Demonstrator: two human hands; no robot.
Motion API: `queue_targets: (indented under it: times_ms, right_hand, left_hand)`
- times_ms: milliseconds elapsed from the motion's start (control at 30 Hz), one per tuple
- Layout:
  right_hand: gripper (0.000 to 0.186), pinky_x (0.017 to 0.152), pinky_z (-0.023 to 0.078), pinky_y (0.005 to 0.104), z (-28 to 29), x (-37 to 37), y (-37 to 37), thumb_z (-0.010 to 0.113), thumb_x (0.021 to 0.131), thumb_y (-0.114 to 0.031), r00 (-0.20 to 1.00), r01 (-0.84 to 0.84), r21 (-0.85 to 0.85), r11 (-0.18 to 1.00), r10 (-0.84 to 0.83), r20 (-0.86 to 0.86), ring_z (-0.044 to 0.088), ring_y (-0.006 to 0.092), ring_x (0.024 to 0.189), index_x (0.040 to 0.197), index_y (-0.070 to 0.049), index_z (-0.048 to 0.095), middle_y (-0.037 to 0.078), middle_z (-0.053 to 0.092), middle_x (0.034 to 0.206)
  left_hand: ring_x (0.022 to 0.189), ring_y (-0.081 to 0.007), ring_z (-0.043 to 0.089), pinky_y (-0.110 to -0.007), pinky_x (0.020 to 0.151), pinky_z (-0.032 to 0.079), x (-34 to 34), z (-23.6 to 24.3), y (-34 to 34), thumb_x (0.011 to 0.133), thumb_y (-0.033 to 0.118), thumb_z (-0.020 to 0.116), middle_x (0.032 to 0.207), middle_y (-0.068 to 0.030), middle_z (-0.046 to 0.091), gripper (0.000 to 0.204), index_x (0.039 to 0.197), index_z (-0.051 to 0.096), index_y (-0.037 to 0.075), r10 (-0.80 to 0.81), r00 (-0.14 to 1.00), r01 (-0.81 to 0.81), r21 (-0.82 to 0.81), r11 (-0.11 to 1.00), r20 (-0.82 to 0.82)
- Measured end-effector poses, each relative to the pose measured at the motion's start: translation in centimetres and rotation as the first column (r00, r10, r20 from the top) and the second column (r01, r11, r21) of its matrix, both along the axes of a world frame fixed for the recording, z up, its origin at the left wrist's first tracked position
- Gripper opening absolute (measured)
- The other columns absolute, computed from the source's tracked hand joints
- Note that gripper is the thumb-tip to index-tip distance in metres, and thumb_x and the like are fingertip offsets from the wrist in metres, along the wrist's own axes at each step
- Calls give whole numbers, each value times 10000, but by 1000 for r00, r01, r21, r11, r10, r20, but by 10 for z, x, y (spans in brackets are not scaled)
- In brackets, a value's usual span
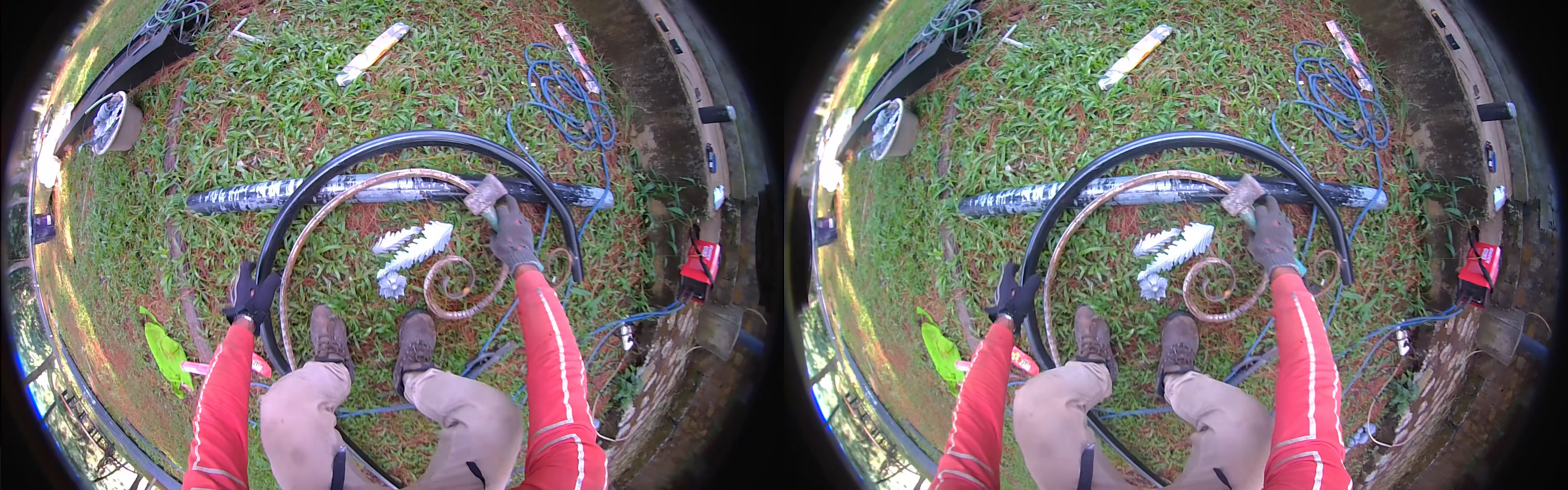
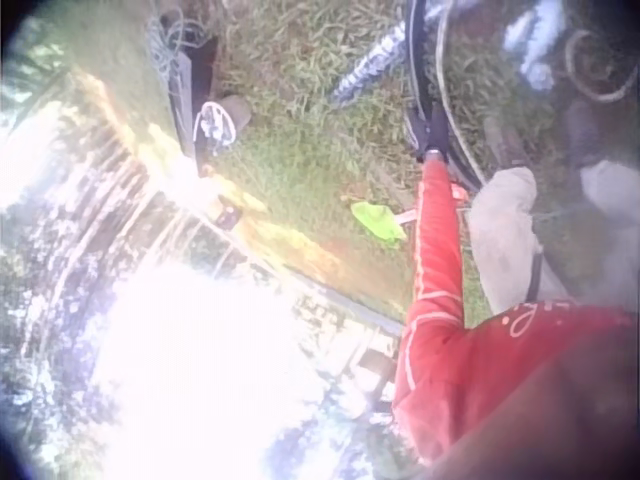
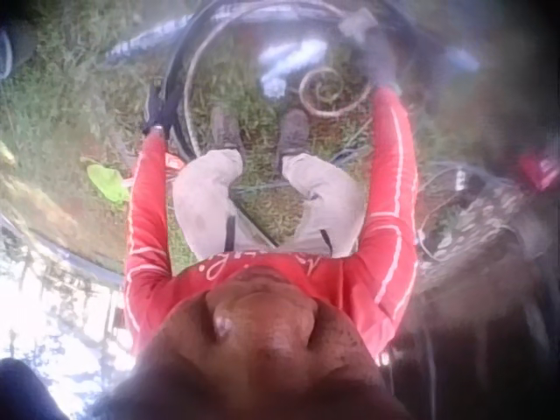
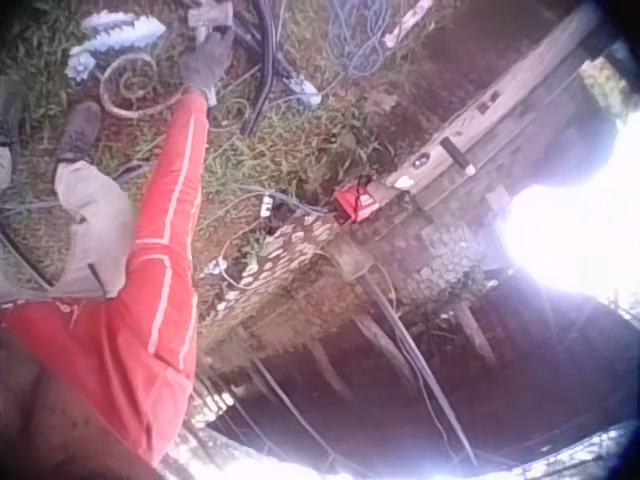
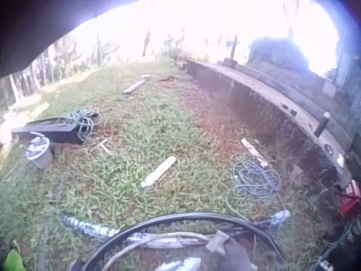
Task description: The person welds metal decorative elements together by hand on a grassy surface. The person uses a hammer and pliers to position metal pieces before applying a welding tool to fuse them.
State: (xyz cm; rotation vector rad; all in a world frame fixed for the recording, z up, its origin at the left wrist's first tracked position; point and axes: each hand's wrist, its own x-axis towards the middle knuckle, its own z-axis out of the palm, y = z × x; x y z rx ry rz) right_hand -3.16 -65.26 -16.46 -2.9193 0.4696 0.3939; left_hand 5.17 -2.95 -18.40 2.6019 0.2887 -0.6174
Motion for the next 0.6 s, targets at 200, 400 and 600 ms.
queue_targets:
  times_ms: [200, 400, 600]
  right_hand:
    - [542, 941, 583, 633, -63, -36, -20, 831, 960, -236, 939, 335, 166, 927, -343, 19, 735, 547, 1107, 1400, -70, 561, 309, 742, 1271]
    - [465, 865, 585, 661, -67, -35, -37, 796, 987, -267, 936, 213, 251, 944, -271, 226, 742, 579, 994, 1323, -51, 558, 329, 775, 1039]
    - [523, 949, 588, 625, -55, -18, -65, 806, 955, -234, 924, 278, 152, 949, -307, 226, 744, 571, 1065, 1395, -35, 606, 357, 775, 1075]
  left_hand:
    - [825, -114, 613, -334, 749, 515, -86, -92, 59, 1067, 472, 773, 911, -3, 674, 466, 1262, 745, 49, 273, 959, -284, -333, 899, -82]
    - [600, -86, 478, -334, 555, 379, -95, -143, 73, 1073, 475, 756, 727, 60, 558, 405, 1187, 752, 87, 428, 901, -419, -383, 823, -65]
    - [534, -84, 496, -319, 485, 413, -65, -102, 11, 1034, 551, 792, 686, 49, 553, 451, 1134, 728, 116, 419, 907, -386, -456, 802, -32]
